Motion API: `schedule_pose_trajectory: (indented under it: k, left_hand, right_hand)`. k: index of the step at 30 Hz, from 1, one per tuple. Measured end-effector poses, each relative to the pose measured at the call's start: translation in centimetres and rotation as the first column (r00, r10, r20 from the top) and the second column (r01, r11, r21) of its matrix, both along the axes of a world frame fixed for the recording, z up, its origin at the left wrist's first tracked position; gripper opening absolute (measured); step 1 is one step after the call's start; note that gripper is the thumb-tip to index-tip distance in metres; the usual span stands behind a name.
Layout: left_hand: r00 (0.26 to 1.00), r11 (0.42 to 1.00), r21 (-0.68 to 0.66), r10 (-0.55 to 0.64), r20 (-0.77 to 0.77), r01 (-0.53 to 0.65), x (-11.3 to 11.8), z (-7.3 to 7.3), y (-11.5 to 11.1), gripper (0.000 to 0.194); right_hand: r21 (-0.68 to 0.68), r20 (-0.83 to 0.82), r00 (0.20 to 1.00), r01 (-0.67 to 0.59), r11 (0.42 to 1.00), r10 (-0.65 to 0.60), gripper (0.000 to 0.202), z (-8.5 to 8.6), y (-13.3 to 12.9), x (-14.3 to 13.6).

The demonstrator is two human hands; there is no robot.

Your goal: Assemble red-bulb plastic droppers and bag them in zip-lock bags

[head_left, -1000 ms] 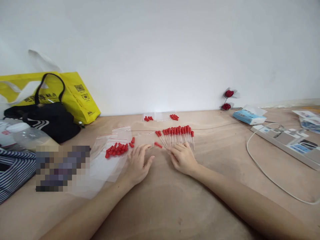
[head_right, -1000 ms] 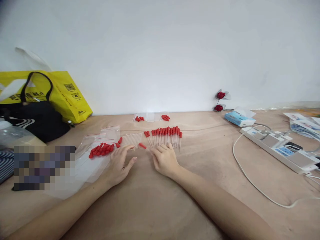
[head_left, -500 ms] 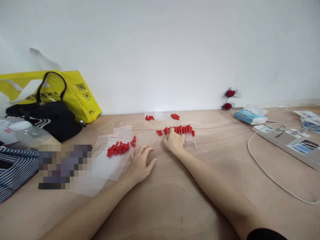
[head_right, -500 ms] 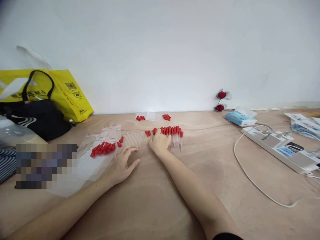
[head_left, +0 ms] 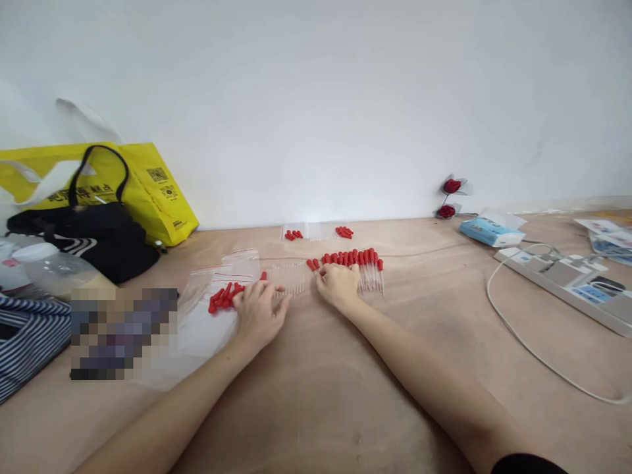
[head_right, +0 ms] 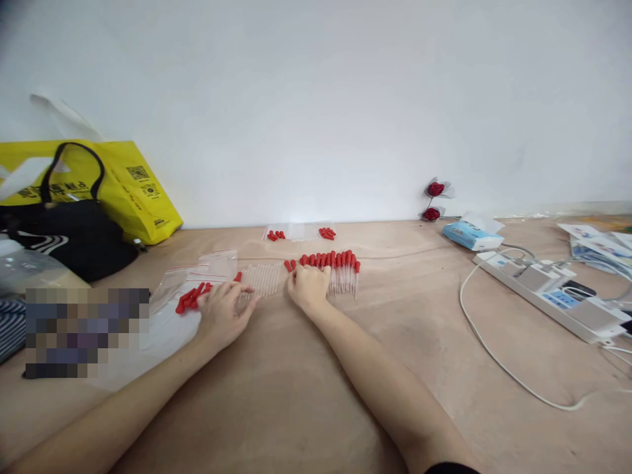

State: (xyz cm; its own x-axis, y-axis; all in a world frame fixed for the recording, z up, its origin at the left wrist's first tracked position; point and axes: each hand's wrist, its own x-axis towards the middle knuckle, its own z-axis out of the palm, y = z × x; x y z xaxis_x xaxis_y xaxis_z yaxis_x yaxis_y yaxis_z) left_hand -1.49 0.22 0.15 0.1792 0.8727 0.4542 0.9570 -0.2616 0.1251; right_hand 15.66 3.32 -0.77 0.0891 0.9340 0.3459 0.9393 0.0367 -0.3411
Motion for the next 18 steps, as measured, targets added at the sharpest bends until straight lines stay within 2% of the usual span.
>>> schedule_pose_trajectory:
  k: [2,4,6,8,10,12,14,18]
  left_hand:
    - [0.993,0.995,0.038,0.098,-0.06,-0.095,-0.9,1.3,1.5,0.021]
    - [0.981,0.986,0.006,0.164,-0.103,-0.165,-1.7,2.7,3.3,0.025]
    - [0.965,0.964,-0.112,0.226,-0.13,-0.241,-2.3,3.8,5.2,0.03]
    - [0.952,0.907,-0.298,0.258,-0.164,-0.297,-2.5,4.4,6.8,0.035]
    - [0.944,0.823,-0.464,0.264,-0.198,-0.328,-2.4,4.4,8.0,0.043]
    - [0.94,0.764,-0.548,0.262,-0.218,-0.34,-2.3,4.1,8.7,0.047]
    - [0.938,0.75,-0.564,0.265,-0.222,-0.346,-2.1,3.7,9.0,0.046]
    - [0.937,0.771,-0.532,0.272,-0.22,-0.349,-1.9,3.5,9.1,0.041]
  right_hand:
    - [-0.044,0.011,1.0,-0.015,0.999,0.015,0.024,0.3,0.1,-0.8]
    - [-0.108,0.015,1.0,-0.007,0.994,0.008,0.026,0.7,0.4,-1.7]
    - [-0.175,0.017,1.0,0.008,0.985,-0.005,0.027,1.2,0.9,-2.6]
    - [-0.222,0.018,1.0,0.016,0.975,-0.012,0.026,1.6,1.4,-3.4]
    - [-0.254,0.015,1.0,0.021,0.967,-0.018,0.026,1.8,1.8,-3.8]
    - [-0.278,0.01,1.0,0.024,0.96,-0.022,0.025,1.9,2.2,-4.1]
    - [-0.303,0.008,1.0,0.023,0.953,-0.022,0.024,1.9,2.6,-4.3]
    - [-0.326,0.008,1.0,0.018,0.945,-0.016,0.026,1.8,2.9,-4.6]
